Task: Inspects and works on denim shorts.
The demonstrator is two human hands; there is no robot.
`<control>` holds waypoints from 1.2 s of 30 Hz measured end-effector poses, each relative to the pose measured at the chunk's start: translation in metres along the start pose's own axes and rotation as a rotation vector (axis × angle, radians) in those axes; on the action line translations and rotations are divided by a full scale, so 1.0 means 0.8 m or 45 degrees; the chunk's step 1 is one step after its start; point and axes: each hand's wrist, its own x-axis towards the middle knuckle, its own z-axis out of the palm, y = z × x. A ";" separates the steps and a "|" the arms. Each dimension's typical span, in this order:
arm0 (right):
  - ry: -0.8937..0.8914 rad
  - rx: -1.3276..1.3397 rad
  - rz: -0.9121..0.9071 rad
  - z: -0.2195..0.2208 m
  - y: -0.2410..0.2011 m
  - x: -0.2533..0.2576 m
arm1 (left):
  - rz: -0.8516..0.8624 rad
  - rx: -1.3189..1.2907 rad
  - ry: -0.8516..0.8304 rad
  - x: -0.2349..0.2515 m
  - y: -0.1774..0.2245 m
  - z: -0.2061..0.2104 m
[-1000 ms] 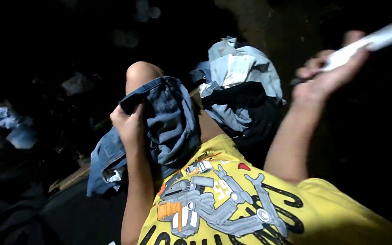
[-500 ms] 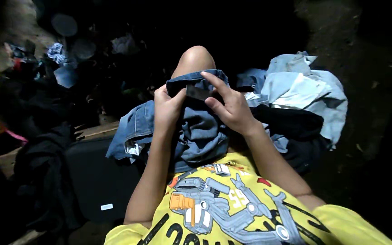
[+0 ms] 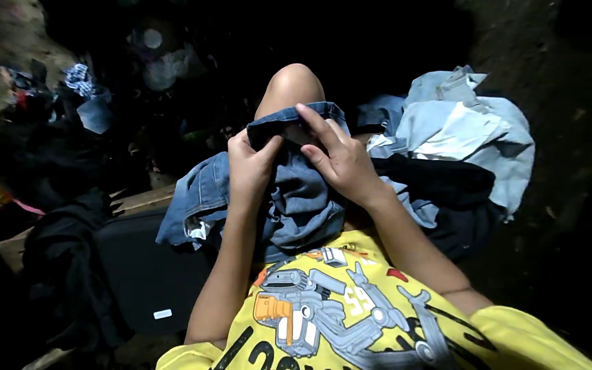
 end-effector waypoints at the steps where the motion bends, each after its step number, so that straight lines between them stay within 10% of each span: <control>1: -0.014 0.029 0.017 -0.002 -0.001 0.001 | 0.041 0.041 -0.008 0.000 -0.002 0.001; 13: -0.448 1.496 0.498 -0.032 0.025 0.023 | 0.193 0.312 -0.124 0.007 -0.006 -0.004; 23: -0.061 0.217 0.160 -0.009 -0.013 -0.008 | 0.008 0.014 -0.003 -0.001 -0.004 0.003; 36: 0.219 0.066 0.115 0.021 -0.012 -0.012 | 0.132 0.026 0.065 -0.007 -0.008 0.012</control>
